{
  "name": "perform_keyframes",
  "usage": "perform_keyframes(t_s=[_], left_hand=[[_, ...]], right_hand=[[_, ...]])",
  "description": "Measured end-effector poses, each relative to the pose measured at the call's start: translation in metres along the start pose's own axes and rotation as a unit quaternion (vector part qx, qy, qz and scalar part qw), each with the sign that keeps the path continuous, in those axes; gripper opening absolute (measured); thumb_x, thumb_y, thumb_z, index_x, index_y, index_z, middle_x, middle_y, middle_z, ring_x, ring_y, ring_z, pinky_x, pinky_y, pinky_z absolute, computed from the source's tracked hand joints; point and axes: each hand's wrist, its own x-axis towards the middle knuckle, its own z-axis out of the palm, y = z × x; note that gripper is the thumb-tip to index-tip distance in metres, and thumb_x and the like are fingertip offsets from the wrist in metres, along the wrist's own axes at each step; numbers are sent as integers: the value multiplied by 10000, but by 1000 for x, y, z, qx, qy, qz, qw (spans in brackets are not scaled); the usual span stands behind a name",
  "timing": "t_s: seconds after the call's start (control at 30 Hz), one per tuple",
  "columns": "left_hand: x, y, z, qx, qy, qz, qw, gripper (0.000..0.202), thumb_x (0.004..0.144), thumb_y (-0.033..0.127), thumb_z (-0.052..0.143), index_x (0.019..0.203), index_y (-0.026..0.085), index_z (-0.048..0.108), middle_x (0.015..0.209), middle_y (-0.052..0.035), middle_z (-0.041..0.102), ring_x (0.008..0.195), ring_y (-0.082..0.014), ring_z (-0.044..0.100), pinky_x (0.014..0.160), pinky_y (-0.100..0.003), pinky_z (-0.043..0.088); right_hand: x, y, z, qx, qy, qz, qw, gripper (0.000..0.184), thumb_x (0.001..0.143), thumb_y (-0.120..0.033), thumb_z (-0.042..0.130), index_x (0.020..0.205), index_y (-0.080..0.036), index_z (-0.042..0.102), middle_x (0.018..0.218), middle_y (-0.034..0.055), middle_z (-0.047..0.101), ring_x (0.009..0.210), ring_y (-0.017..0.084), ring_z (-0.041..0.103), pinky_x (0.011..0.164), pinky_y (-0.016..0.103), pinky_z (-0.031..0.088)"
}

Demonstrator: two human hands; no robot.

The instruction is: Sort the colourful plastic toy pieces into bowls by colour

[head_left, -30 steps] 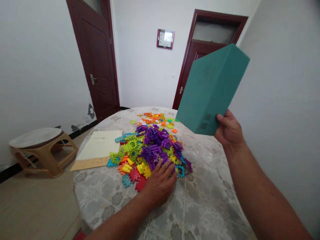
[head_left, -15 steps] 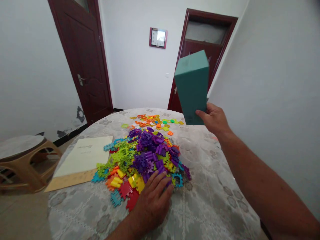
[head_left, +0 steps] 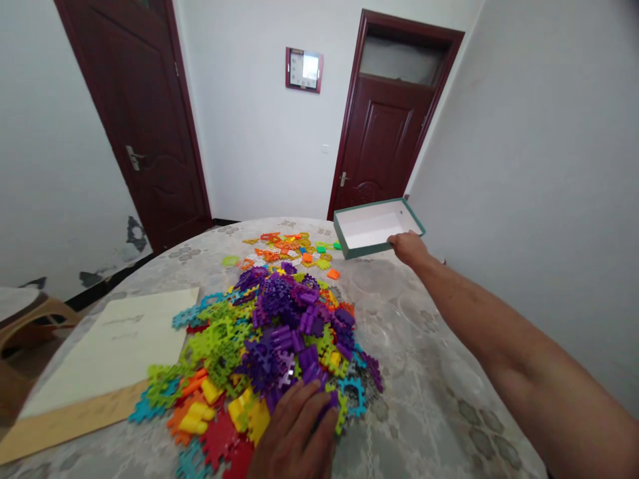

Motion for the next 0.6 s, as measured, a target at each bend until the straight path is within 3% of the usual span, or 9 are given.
perform_keyframes(t_s=[0.3, 0.6], left_hand=[[-6, -3, 6, 1, -19, -12, 1000, 284, 912, 153, 617, 1154, 230, 745, 1152, -46, 747, 1204, -194, 646, 1127, -324, 521], [-6, -3, 3, 3, -41, -14, 999, 280, 913, 182, 642, 1168, 239, 742, 1156, -58, 749, 1191, -203, 660, 1089, -333, 556]], right_hand=[[27, 10, 57, 12, -78, 12, 997, 322, 934, -165, 541, 1135, -206, 788, 1118, 167, 766, 1049, 267, 705, 899, 333, 499], [30, 17, 85, 28, -132, -12, 991, 354, 856, -129, 585, 1128, -186, 804, 1127, 156, 776, 1075, 263, 707, 946, 325, 504]])
